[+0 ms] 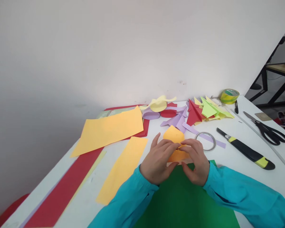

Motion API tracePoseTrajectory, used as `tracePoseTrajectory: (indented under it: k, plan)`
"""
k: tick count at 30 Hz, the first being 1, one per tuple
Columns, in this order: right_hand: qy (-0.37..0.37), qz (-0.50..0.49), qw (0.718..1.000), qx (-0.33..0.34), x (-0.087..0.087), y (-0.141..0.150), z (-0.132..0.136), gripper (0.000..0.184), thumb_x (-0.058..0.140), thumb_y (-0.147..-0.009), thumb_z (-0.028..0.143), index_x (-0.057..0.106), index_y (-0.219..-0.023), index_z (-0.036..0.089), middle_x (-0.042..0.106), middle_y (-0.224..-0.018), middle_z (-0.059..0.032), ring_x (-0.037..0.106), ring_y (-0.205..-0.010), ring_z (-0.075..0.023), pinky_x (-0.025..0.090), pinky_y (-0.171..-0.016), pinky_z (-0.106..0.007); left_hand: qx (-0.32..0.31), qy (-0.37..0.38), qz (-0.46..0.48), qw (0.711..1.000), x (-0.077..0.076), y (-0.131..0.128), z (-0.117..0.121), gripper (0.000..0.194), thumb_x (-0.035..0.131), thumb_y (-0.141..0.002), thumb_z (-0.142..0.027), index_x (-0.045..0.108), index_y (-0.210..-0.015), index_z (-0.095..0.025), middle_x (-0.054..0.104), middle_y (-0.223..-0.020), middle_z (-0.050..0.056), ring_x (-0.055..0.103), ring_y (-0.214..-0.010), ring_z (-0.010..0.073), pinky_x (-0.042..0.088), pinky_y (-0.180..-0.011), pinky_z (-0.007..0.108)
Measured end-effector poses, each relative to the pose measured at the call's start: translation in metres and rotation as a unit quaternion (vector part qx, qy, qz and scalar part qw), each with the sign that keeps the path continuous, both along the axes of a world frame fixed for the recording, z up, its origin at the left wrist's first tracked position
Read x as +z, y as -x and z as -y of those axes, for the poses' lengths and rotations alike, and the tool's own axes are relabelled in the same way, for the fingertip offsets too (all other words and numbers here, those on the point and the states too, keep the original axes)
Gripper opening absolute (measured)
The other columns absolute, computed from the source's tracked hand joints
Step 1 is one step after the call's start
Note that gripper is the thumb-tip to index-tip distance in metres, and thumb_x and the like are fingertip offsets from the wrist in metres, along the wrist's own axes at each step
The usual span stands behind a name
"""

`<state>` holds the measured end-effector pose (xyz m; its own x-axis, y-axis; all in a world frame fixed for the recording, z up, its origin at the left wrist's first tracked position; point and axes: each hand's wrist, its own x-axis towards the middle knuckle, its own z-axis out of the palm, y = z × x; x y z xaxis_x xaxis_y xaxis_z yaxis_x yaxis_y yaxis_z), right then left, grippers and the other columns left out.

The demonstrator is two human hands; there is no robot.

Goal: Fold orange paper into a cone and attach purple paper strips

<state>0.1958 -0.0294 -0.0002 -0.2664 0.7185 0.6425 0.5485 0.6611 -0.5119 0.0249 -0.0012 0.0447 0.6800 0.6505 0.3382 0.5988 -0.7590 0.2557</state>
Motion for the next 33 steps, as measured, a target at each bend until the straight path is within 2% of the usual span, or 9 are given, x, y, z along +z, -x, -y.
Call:
tracePoseTrajectory:
  k: [5, 9, 11, 13, 16, 20, 24, 28, 33]
  plan:
    - [-0.018, -0.058, 0.997, -0.037, 0.008, -0.01, -0.005, 0.039, 0.045, -0.07, 0.012, 0.047, -0.108, 0.019, 0.051, -0.109, -0.0117, 0.048, -0.104, -0.0274, 0.039, -0.087, -0.049, -0.001, -0.019, -0.005, 1.0, 0.0, 0.002, 0.0, 0.04, 0.055, -0.072, -0.021, 0.049, -0.111, -0.016, 0.064, -0.103, 0.011, 0.054, -0.101, 0.0265, 0.017, -0.102, 0.058]
    - [-0.049, -0.1, 0.979, -0.173, 0.007, -0.043, -0.03, 0.02, 0.047, -0.076, 0.015, 0.054, -0.094, 0.018, 0.056, -0.097, -0.0109, 0.052, -0.096, -0.0255, 0.042, -0.082, -0.045, 0.003, -0.029, -0.009, 1.0, 0.002, 0.006, -0.001, 0.042, 0.055, -0.073, -0.023, 0.049, -0.114, -0.017, 0.064, -0.104, 0.011, 0.055, -0.1, 0.0269, 0.017, -0.101, 0.06]
    - [-0.037, -0.107, 0.961, -0.251, 0.0, -0.063, -0.042, 0.017, 0.049, -0.075, 0.016, 0.055, -0.09, 0.019, 0.057, -0.092, -0.0095, 0.053, -0.09, -0.0252, 0.044, -0.077, -0.043, 0.006, -0.033, -0.006, 0.999, 0.003, 0.007, -0.001, 0.042, 0.056, -0.073, -0.023, 0.05, -0.113, -0.018, 0.064, -0.105, 0.011, 0.055, -0.101, 0.0267, 0.017, -0.101, 0.06]
    - [-0.017, -0.079, 0.954, -0.29, -0.01, -0.08, -0.048, 0.015, 0.052, -0.073, 0.018, 0.057, -0.087, 0.019, 0.058, -0.088, -0.0082, 0.054, -0.082, -0.0243, 0.045, -0.07, -0.041, 0.009, -0.042, 0.004, 0.999, 0.006, 0.008, 0.0, 0.041, 0.056, -0.073, -0.023, 0.05, -0.113, -0.019, 0.064, -0.105, 0.01, 0.055, -0.101, 0.0265, 0.017, -0.101, 0.06]
    - [-0.007, 0.021, 0.964, -0.264, -0.02, -0.091, -0.042, 0.009, 0.053, -0.075, 0.023, 0.059, -0.079, 0.018, 0.057, -0.075, -0.0063, 0.052, -0.074, -0.0227, 0.043, -0.068, -0.038, 0.007, -0.069, 0.03, 0.997, 0.013, 0.004, 0.006, 0.036, 0.055, -0.075, -0.021, 0.053, -0.11, -0.018, 0.064, -0.102, 0.01, 0.056, -0.098, 0.0252, 0.022, -0.101, 0.058]
    - [-0.015, 0.163, 0.97, -0.18, -0.018, -0.081, -0.022, 0.019, 0.055, -0.077, 0.034, 0.061, -0.08, 0.015, 0.057, -0.079, -0.0079, 0.049, -0.076, -0.0219, 0.038, -0.068, -0.036, -0.003, -0.098, 0.071, 0.993, 0.023, -0.004, 0.018, 0.02, 0.053, -0.077, -0.015, 0.059, -0.096, -0.016, 0.066, -0.088, 0.007, 0.059, -0.085, 0.0199, 0.036, -0.095, 0.049]
    - [-0.005, 0.265, 0.95, -0.166, -0.014, -0.071, -0.015, 0.019, 0.058, -0.075, 0.035, 0.062, -0.075, 0.016, 0.056, -0.075, -0.0078, 0.047, -0.073, -0.0222, 0.032, -0.062, -0.034, 0.082, -0.098, 0.181, 0.975, 0.032, -0.004, 0.024, 0.014, 0.052, -0.078, -0.013, 0.062, -0.086, -0.018, 0.066, -0.081, 0.006, 0.06, -0.077, 0.0179, 0.05, -0.076, 0.035]
    - [-0.035, 0.252, 0.954, -0.161, -0.014, -0.071, -0.015, 0.017, 0.051, -0.081, 0.026, 0.06, -0.071, 0.016, 0.056, -0.069, -0.0064, 0.047, -0.069, -0.0202, 0.029, -0.061, -0.033, 0.176, -0.018, 0.305, 0.936, 0.039, 0.002, 0.024, 0.009, 0.056, -0.076, -0.022, 0.063, -0.081, -0.021, 0.066, -0.076, 0.002, 0.061, -0.07, 0.0166, 0.053, -0.065, 0.032]
    - [-0.127, 0.175, 0.967, -0.138, -0.004, -0.069, -0.002, 0.012, 0.051, -0.083, 0.021, 0.061, -0.079, 0.015, 0.061, -0.075, -0.0069, 0.05, -0.073, -0.019, 0.033, -0.062, -0.033, 0.177, 0.195, 0.403, 0.876, 0.042, 0.0, 0.025, 0.01, 0.062, -0.071, -0.027, 0.065, -0.074, -0.019, 0.065, -0.068, 0.002, 0.059, -0.059, 0.0142, 0.053, -0.058, 0.029]
